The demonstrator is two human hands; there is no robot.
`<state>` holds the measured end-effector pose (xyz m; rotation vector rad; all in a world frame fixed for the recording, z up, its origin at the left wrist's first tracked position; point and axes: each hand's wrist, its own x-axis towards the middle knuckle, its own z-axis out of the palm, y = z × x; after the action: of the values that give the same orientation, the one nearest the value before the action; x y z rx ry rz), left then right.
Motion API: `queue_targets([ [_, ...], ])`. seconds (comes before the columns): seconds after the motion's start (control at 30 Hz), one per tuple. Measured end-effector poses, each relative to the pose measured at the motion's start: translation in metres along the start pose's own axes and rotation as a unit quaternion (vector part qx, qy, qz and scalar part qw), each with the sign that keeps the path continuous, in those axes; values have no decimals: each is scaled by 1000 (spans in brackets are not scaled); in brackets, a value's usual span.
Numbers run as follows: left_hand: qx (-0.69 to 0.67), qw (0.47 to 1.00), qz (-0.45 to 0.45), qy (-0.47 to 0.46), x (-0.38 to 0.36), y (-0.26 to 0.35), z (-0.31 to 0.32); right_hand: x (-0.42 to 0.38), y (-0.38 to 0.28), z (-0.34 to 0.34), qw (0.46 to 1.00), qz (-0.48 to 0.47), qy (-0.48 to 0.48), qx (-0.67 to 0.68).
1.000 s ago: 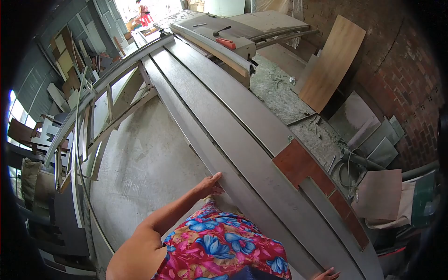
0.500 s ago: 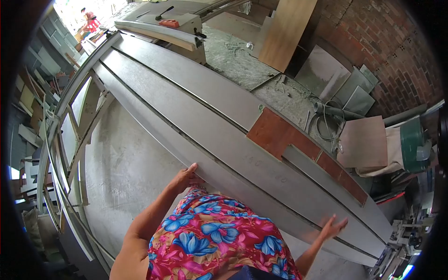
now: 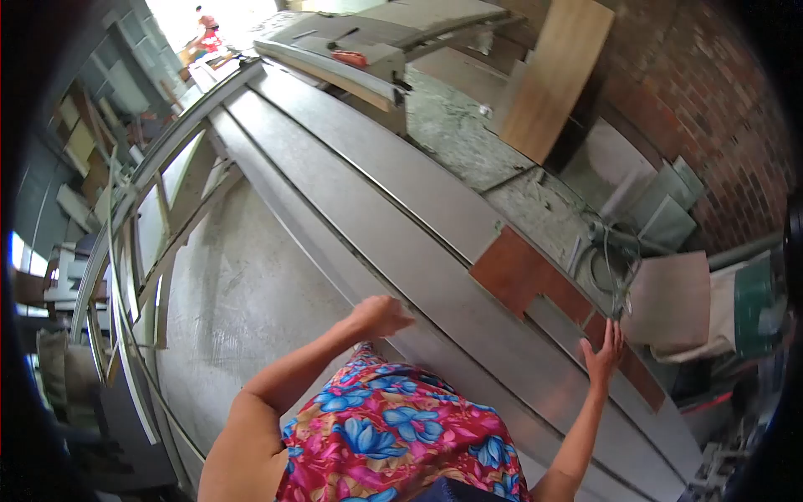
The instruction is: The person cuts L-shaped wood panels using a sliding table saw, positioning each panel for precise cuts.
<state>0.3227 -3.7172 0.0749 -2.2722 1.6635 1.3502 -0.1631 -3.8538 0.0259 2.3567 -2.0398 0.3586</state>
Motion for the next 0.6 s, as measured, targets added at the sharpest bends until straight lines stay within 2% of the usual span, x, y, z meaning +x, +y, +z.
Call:
queue_targets([
  [0.03,-24,1000,19,2,1,9,-1,4,5,2,1000,-4,-13,-1],
  [0.1,14,989,110,99,20,3,20,8,17,4,999,-30,-22,30],
  [0.2,-64,970,168,165,43,10,41,8,19,8,998,-54,-8,37],
  [0.27,-166,957,157,177,42,27,40,8,23,12,996,-83,16,29],
  [0.3,-218,947,152,181,46,39,39,16,19,7,996,-79,-3,45],
  [0.4,-207,926,152,278,63,52,39,18,-15,-6,993,-91,-30,76],
  [0.43,-196,916,157,313,64,54,35,22,-28,-9,990,-97,-53,92],
  [0.53,-270,903,136,305,63,61,9,38,-78,-31,978,-102,-127,127],
  [0.6,-274,885,153,345,75,55,2,50,-108,-34,966,-74,-211,127],
])
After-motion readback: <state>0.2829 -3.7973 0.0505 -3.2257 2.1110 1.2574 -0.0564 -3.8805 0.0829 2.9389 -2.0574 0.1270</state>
